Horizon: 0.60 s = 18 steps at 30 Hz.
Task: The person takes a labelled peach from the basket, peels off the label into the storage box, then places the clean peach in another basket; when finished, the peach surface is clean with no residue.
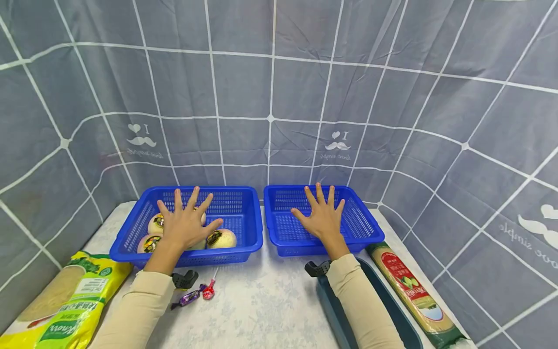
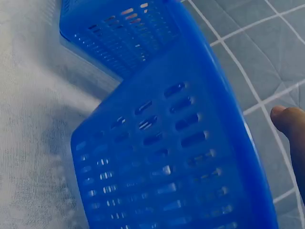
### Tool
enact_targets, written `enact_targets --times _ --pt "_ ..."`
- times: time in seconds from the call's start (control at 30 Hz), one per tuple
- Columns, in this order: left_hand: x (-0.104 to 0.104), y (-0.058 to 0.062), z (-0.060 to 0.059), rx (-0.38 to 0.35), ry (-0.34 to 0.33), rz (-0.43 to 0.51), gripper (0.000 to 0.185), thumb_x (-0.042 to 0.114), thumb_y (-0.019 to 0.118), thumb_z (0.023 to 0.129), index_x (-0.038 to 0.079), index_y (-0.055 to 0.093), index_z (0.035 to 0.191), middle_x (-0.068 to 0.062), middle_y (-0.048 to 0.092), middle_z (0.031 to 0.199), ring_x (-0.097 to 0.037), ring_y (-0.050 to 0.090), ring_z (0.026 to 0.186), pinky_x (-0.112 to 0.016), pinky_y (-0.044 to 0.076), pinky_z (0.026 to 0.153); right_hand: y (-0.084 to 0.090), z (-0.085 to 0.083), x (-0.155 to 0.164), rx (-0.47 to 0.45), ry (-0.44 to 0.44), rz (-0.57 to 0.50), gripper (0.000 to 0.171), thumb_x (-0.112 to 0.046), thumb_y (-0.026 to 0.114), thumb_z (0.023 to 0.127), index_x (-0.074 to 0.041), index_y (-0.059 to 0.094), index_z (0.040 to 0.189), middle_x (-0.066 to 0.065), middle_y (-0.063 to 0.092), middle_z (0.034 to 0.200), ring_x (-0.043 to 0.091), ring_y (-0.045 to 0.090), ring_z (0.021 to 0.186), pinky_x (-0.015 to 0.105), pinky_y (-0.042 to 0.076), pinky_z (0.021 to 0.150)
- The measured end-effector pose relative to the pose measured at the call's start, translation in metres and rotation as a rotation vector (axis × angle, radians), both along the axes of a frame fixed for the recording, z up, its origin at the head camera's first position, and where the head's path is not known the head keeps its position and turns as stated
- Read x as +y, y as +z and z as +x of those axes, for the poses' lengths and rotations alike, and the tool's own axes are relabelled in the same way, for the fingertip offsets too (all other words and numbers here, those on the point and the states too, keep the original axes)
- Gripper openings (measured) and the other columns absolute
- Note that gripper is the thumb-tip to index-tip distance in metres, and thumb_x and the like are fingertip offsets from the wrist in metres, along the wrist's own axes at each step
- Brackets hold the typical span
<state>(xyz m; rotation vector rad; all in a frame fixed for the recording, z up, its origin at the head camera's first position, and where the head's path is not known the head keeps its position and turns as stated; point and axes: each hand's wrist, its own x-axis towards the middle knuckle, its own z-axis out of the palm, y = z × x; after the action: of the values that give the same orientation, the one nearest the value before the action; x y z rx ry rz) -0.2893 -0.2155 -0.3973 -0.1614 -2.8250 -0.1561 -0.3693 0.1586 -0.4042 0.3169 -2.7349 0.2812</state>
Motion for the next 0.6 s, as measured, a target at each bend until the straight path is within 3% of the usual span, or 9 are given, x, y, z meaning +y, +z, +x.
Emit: enact_targets --times 0.13,0.2,0.27,0.37,0.43,0.5,0.6 --pt "-0.018 0.009 0.017 0.012 -0.004 0.041 0.092 0.078 0.043 0.091 0.020 0.029 0.161 -0.021 0.012 0.166 -0.059 -0.002 0.145 -0.082 -0.009 0.100 0.011 0.003 -0.018 0.043 0.071 0.028 0.091 -0.082 0.040 0.089 -0.031 0.024 0.162 0.007 0.011 0.169 0.038 -0.010 0.151 0.072 -0.006 0.111" --pt "-0.034 0.015 0.035 0.016 -0.025 0.106 0.092 0.075 0.049 0.091 0.019 0.029 0.161 -0.022 0.012 0.166 -0.058 -0.002 0.145 -0.083 -0.007 0.100 0.024 0.008 -0.035 0.052 0.171 0.042 0.087 -0.076 0.047 0.091 -0.028 0.029 0.161 0.007 0.017 0.168 0.039 -0.001 0.152 0.072 0.000 0.112" --pt "-0.057 0.016 0.057 0.031 -0.045 0.188 0.092 0.069 0.059 0.090 0.017 0.029 0.161 -0.023 0.013 0.165 -0.058 -0.002 0.145 -0.083 -0.007 0.099 0.040 0.013 -0.055 0.016 0.327 0.053 0.082 -0.068 0.054 0.093 -0.026 0.034 0.160 0.007 0.024 0.165 0.037 0.012 0.152 0.071 0.008 0.113" --pt "-0.095 0.007 0.085 0.052 -0.072 0.327 0.096 0.055 0.074 0.086 0.013 0.029 0.160 -0.025 0.014 0.164 -0.059 0.005 0.144 -0.084 0.000 0.099 0.062 0.017 -0.089 -0.148 0.600 0.064 0.075 -0.053 0.065 0.095 -0.021 0.039 0.157 0.006 0.034 0.162 0.031 0.026 0.149 0.060 0.020 0.116" --pt "-0.117 -0.004 0.097 0.048 -0.059 0.400 0.098 0.048 0.079 0.084 0.011 0.029 0.159 -0.027 0.015 0.163 -0.062 0.013 0.141 -0.086 0.009 0.097 0.070 0.015 -0.113 -0.288 0.741 0.076 0.075 -0.047 0.069 0.095 -0.019 0.038 0.157 0.005 0.036 0.160 0.027 0.030 0.147 0.050 0.025 0.117" --pt "-0.133 -0.016 0.105 0.026 -0.043 0.455 0.097 0.044 0.080 0.085 0.007 0.029 0.159 -0.031 0.019 0.161 -0.065 0.022 0.136 -0.086 0.020 0.093 0.071 0.008 -0.136 -0.401 0.826 0.088 0.076 -0.042 0.072 0.094 -0.017 0.037 0.157 0.005 0.039 0.158 0.024 0.033 0.146 0.040 0.029 0.117" --pt "-0.144 -0.032 0.110 -0.012 -0.010 0.521 0.093 0.041 0.079 0.087 0.004 0.031 0.157 -0.035 0.027 0.155 -0.066 0.032 0.129 -0.084 0.029 0.087 0.062 -0.005 -0.165 -0.538 0.873 0.083 0.078 -0.039 0.075 0.092 -0.016 0.038 0.157 0.007 0.044 0.155 0.023 0.039 0.142 0.035 0.034 0.113"
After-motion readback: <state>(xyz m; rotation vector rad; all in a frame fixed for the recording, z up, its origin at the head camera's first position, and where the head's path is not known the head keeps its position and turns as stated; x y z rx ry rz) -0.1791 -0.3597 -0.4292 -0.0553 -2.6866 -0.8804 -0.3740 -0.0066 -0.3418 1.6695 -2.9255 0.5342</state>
